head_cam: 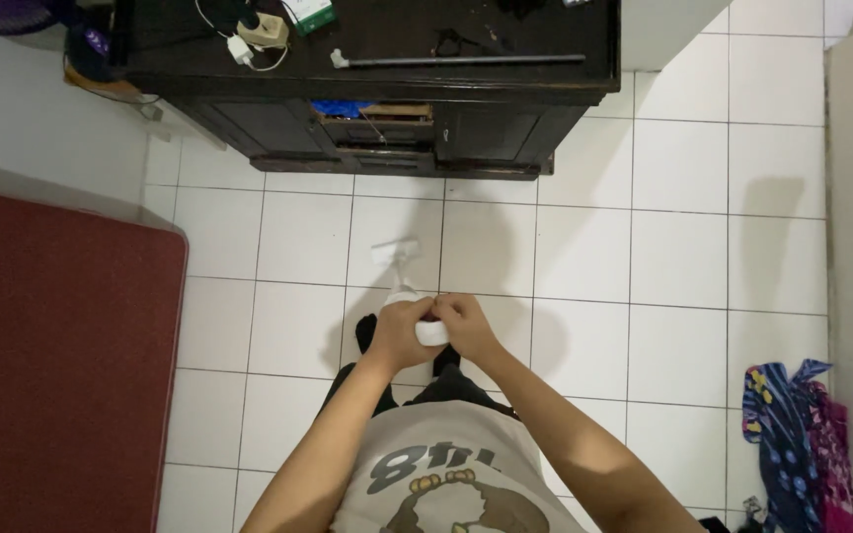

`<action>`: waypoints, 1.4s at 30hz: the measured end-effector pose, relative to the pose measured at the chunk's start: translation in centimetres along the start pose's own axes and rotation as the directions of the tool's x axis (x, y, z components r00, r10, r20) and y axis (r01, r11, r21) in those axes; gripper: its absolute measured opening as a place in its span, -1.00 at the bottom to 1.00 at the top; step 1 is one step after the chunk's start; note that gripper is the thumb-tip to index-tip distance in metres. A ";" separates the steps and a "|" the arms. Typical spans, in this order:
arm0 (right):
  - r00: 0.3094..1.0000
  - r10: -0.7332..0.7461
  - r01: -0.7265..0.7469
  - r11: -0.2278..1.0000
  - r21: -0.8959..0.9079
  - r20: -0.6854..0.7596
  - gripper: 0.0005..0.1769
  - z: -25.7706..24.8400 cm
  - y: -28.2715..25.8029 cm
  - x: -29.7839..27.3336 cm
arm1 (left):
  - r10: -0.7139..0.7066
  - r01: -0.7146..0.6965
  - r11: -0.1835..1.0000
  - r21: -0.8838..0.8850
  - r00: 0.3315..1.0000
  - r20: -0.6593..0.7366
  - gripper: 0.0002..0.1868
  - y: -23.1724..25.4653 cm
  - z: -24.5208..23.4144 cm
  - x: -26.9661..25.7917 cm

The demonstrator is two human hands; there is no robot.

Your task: Wiping the tiled floor using a flat floor mop with a disposable cloth.

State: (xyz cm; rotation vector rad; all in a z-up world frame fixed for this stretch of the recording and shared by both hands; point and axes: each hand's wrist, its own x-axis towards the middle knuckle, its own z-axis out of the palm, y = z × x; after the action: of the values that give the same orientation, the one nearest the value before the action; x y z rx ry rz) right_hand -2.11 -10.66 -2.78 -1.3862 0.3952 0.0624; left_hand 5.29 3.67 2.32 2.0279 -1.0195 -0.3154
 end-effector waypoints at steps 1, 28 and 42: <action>1.000 0.002 -0.002 1.000 -0.001 0.006 -0.69 0.1 1.2 0.2 | -0.005 0.005 1.000 0.001 1.000 -0.004 -0.64 -0.5 0.3 -0.3; 0.998 -0.044 0.040 0.996 0.079 0.045 -0.67 3.6 7.4 4.9 | -0.012 0.019 0.996 0.090 0.996 -0.086 -0.47 -6.8 -0.1 -2.2; 0.999 -0.047 0.048 0.997 0.059 -0.016 -0.64 13.9 -2.0 3.2 | 0.018 -0.017 0.994 -0.107 1.000 0.007 -0.63 -7.2 -12.3 -4.4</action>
State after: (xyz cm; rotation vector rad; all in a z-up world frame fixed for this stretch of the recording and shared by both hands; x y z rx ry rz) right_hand 4.74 1.74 -0.09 -1.3378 0.3732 0.0019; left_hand 13.03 16.38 3.95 1.9219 -1.0036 -0.3609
